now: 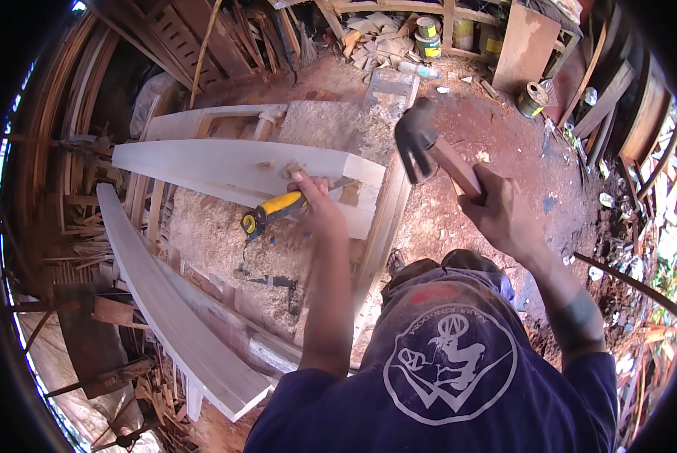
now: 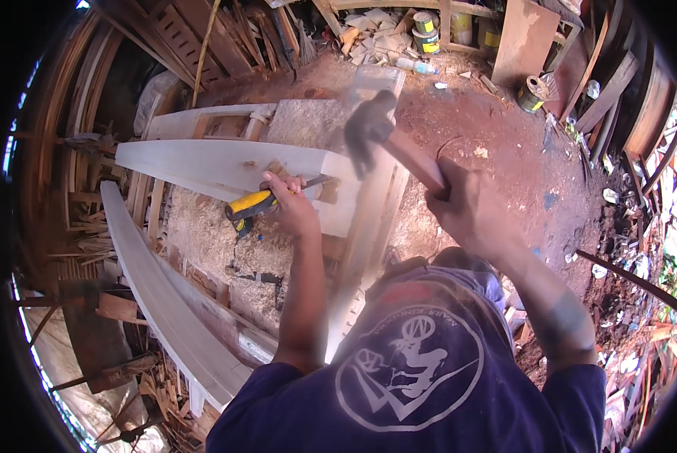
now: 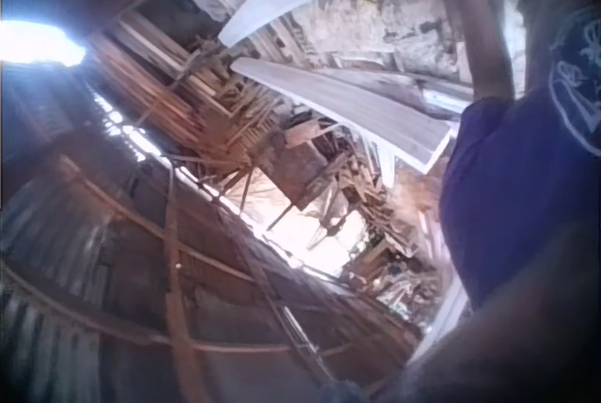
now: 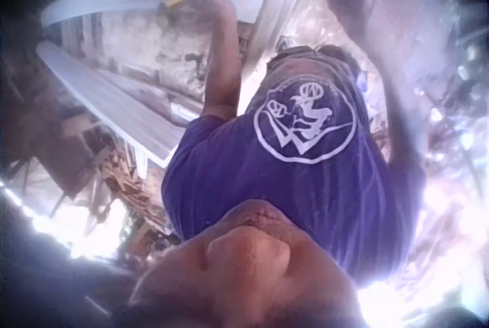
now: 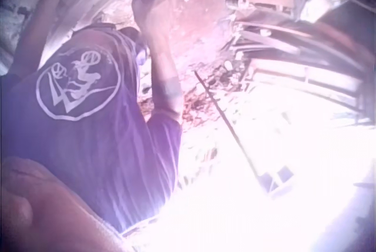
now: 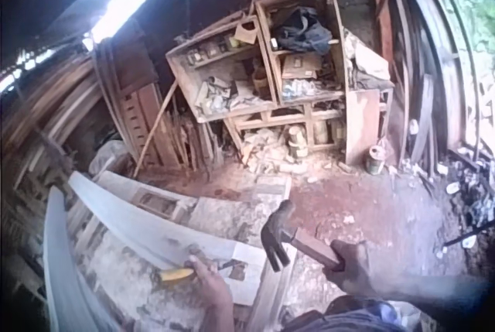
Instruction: The person uses a hammer to strike a chisel into a wooden beam, carving out segments of wood. The person repeats this action multiple times along the beam to create a rectangular notch.
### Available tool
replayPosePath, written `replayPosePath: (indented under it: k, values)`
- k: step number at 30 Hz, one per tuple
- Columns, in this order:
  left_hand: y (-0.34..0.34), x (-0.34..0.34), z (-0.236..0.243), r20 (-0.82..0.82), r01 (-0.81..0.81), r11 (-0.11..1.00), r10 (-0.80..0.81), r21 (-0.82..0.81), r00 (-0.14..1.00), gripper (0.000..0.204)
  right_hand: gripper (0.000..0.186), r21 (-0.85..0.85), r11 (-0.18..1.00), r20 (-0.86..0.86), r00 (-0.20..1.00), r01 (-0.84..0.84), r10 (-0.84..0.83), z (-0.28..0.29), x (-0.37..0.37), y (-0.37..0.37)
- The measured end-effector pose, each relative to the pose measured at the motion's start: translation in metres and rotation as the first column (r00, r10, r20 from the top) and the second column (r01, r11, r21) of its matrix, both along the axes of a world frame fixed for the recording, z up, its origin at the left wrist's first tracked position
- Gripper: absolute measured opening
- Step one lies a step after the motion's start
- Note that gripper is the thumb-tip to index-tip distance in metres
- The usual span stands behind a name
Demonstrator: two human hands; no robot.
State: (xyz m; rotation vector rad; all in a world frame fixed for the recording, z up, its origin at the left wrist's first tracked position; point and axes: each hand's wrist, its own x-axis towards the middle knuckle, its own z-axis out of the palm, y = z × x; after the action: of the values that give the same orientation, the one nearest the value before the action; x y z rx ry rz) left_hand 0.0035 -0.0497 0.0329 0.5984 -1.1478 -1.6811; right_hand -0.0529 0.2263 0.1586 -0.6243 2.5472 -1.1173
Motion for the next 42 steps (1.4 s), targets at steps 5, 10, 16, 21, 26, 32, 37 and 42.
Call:
replayPosePath:
  k: [5, 10, 16, 21, 26, 32, 37, 42]
  values:
    - [0.001, -0.001, -0.004, 0.103, -0.158, 0.987, 0.157, 0.003, 0.982, 0.038, 0.013, 0.116, 0.958, -0.321, 0.903, -0.263, 0.287, 0.032, -0.017, -0.030]
    - [-0.009, -0.015, -0.008, -0.008, -0.135, 0.990, 0.135, 0.041, 0.991, 0.033, 0.022, 0.053, 0.918, -0.547, 0.758, -0.392, 0.356, 0.096, -0.014, -0.066]
    - [-0.033, -0.008, -0.051, 0.006, -0.224, 0.906, 0.242, -0.360, 0.970, 0.027, 0.031, 0.114, 0.834, -0.632, 0.608, -0.540, 0.480, 0.094, -0.007, -0.092]
    - [-0.019, -0.021, -0.044, 0.338, -0.204, 0.864, 0.383, -0.460, 0.860, 0.038, 0.031, 0.453, 0.723, -0.412, 0.596, -0.522, 0.689, 0.054, -0.024, -0.097]
    - [-0.017, -0.023, -0.036, 0.195, -0.123, 0.955, 0.180, -0.271, 0.964, 0.046, 0.027, 0.293, 0.789, -0.605, 0.535, -0.540, 0.590, 0.098, -0.016, -0.099]
    - [0.001, -0.028, -0.027, 0.240, -0.254, 0.881, 0.368, -0.400, 0.898, 0.036, 0.023, 0.459, 0.725, -0.469, 0.553, -0.513, 0.688, 0.052, -0.024, -0.087]
    - [-0.010, -0.020, -0.031, 0.050, -0.199, 0.945, 0.219, -0.260, 0.974, 0.022, 0.025, 0.299, 0.778, -0.473, 0.622, -0.553, 0.624, 0.064, -0.029, -0.083]
    - [-0.015, -0.023, -0.046, 0.290, -0.105, 0.923, 0.222, -0.371, 0.931, 0.024, 0.026, 0.061, 0.829, -0.507, 0.698, -0.556, 0.506, 0.059, -0.023, -0.092]
